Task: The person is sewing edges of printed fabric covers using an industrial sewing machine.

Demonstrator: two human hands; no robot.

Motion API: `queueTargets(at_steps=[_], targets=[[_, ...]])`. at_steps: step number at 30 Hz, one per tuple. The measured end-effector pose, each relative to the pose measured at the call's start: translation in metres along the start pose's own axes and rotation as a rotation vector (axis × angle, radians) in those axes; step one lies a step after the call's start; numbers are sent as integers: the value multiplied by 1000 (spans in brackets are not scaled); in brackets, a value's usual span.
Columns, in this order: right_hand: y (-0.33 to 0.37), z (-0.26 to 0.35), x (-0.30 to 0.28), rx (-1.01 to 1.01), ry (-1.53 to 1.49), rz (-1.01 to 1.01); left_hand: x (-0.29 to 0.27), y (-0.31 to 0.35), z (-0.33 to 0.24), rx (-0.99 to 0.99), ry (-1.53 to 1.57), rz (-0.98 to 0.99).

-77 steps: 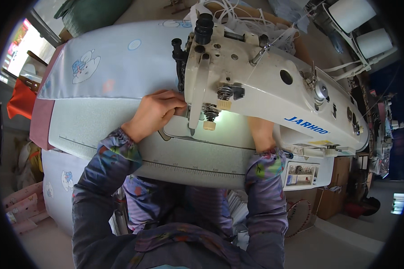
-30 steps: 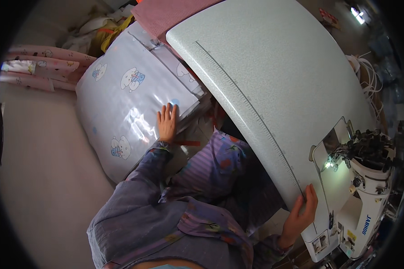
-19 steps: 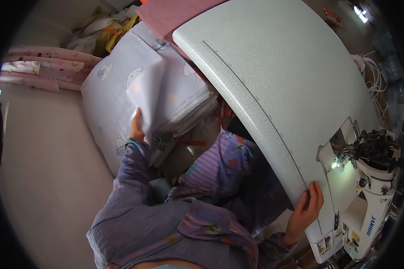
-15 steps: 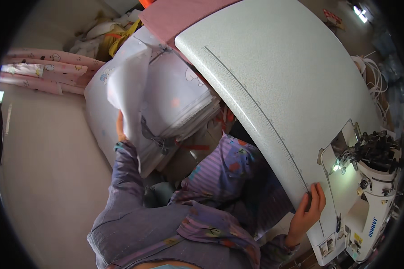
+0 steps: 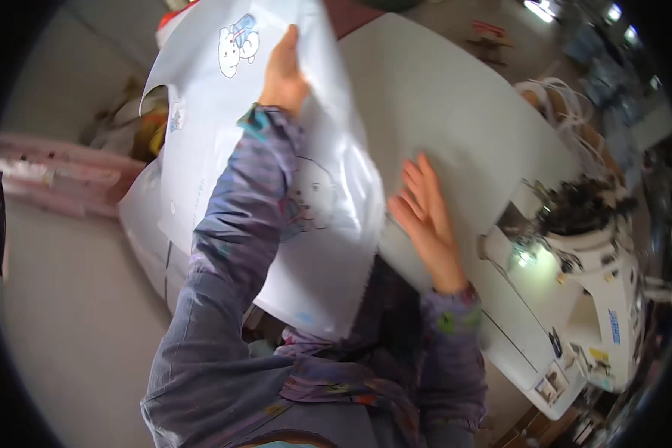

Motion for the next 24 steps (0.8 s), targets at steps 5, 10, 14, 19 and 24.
queueTargets(at_steps=[5,10,14,19,24], targets=[[0,1,-45,3,75,-152,109,11,142,19,-223,320],[117,-32,-50,-87,89,-279,150,79,247,464,-2008,982],[192,-71,-35,159,-106,-223,159,80,270,476,-2170,872],[210,-69,-44,116,-70,-267,169,77,261,751,-2039,769],[205,-74,-50,123,-67,-301,157,69,270,354,-1658,1106]])
Point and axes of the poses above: each hand's wrist, its own y-axis away from the middle knuckle, its own x-axis out of the palm, z = x × y, the point moved 9 cm from there along -y, towards the middle knuckle, and after that the axes turned 2 degrees about -z, right-handed, at the moved point
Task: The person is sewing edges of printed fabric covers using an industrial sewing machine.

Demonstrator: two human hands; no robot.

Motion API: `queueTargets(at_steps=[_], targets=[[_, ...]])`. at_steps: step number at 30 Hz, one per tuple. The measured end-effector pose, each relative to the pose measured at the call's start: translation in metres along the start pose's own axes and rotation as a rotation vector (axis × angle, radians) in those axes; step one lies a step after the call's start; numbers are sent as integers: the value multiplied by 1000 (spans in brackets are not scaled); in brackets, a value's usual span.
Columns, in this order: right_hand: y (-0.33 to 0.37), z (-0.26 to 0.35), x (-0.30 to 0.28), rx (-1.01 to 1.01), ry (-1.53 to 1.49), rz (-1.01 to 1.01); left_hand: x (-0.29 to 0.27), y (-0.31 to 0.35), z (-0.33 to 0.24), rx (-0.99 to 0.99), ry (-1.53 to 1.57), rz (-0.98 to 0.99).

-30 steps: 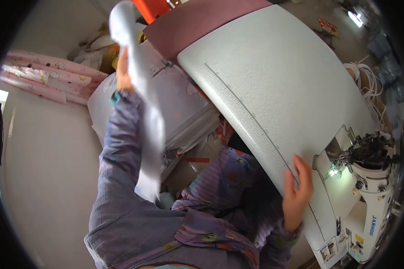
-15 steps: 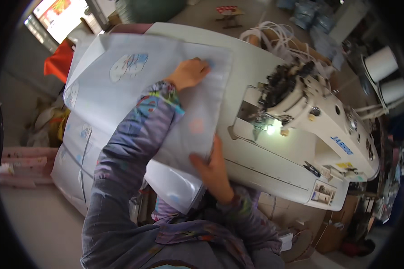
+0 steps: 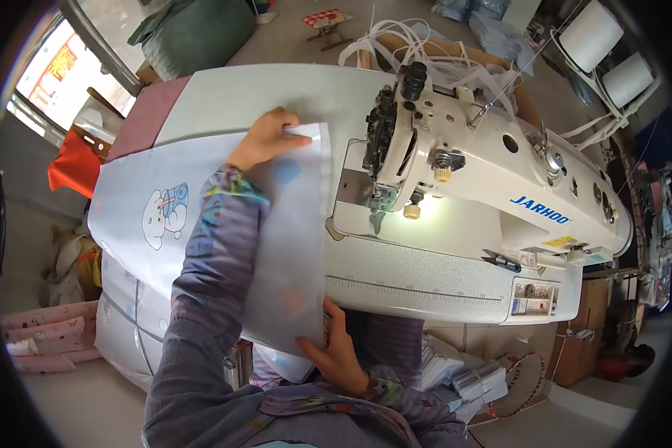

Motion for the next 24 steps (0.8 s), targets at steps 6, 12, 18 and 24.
queueTargets(at_steps=[6,12,18,24], targets=[[-14,16,0,-67,158,-21,7,2,16,-163,542,105],[-14,24,5,-80,116,23,11,-1,23,-208,282,177],[0,-8,13,128,129,110,2,13,1,-3,198,64],[-3,-1,8,21,88,-3,2,19,-2,-1,49,-54]])
Point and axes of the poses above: each hand's wrist, its own y-axis away from the middle knuckle, its own x-axis out of the palm, z = x × y, the point moved 9 cm from there along -y, towards the middle knuckle, and after that the axes turned 2 degrees about -z, right-handed, at the moved point
